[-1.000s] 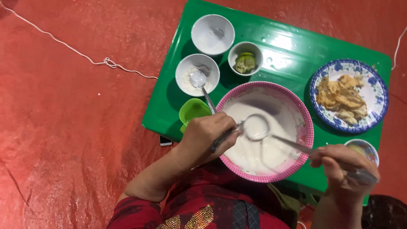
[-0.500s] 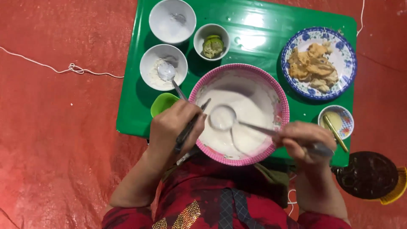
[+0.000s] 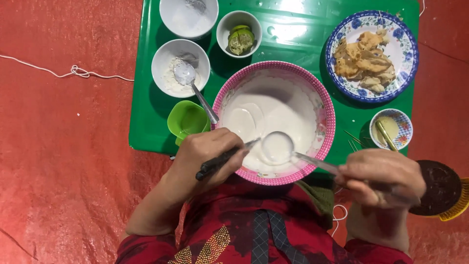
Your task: The person stirs a white liquid mixture in a pink bowl using a ladle and a pair of chopsticks. They repeatedly scoop and pour the mixture within the bowl to blend it.
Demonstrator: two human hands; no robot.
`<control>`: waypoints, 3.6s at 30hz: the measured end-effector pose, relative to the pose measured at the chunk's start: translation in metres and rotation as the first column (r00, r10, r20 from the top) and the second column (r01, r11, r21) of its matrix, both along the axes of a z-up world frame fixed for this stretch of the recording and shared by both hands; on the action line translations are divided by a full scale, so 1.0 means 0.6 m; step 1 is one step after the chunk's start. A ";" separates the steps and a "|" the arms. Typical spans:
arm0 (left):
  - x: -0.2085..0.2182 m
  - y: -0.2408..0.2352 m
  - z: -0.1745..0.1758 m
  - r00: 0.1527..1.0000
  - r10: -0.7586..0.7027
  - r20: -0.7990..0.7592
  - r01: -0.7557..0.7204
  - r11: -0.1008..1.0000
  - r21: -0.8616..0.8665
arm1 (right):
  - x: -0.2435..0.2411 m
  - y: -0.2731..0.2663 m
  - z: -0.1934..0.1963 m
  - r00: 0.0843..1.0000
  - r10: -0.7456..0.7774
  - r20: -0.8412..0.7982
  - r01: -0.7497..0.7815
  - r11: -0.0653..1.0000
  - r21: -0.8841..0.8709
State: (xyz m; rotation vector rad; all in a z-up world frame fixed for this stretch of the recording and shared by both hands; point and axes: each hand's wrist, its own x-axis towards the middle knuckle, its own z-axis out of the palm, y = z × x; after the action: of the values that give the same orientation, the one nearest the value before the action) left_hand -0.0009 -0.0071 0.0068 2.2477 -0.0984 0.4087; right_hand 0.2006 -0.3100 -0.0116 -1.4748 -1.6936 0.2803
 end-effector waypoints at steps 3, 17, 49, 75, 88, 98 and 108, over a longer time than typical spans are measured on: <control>-0.005 0.006 0.001 0.993 0.094 0.075 -0.104 0.986 0.130 | -0.028 0.026 -0.050 0.964 -0.178 -0.196 0.224 0.942 0.251; -0.020 0.016 -0.008 0.997 0.009 -0.072 -0.024 0.977 -0.212 | -0.043 0.101 -0.031 0.890 -0.267 -0.369 0.362 0.906 0.218; 0.000 -0.009 -0.032 0.993 0.040 0.113 -0.055 0.989 0.137 | -0.043 -0.013 -0.043 0.876 -0.410 -0.252 0.469 0.847 0.250; -0.024 -0.018 -0.024 0.988 0.122 0.095 -0.124 0.992 0.013 | -0.073 0.023 -0.064 0.754 -0.495 -0.431 0.601 0.785 0.150; -0.025 -0.019 -0.028 0.989 0.110 0.101 -0.114 0.993 0.034 | -0.074 0.020 -0.068 0.759 -0.510 -0.405 0.606 0.781 0.151; -0.024 -0.023 -0.024 0.991 0.109 0.076 -0.111 0.993 0.023 | -0.069 0.009 -0.083 0.732 -0.499 -0.464 0.615 0.777 0.134; -0.025 -0.019 -0.025 0.991 0.100 0.085 -0.100 0.995 -0.004 | -0.070 0.007 -0.089 0.715 -0.536 -0.448 0.649 0.747 0.143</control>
State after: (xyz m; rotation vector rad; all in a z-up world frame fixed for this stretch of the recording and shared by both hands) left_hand -0.0158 -0.0187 -0.0081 2.2418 -0.0305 0.5586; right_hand 0.1589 -0.3057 -0.0647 -1.5375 -0.8261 -0.0477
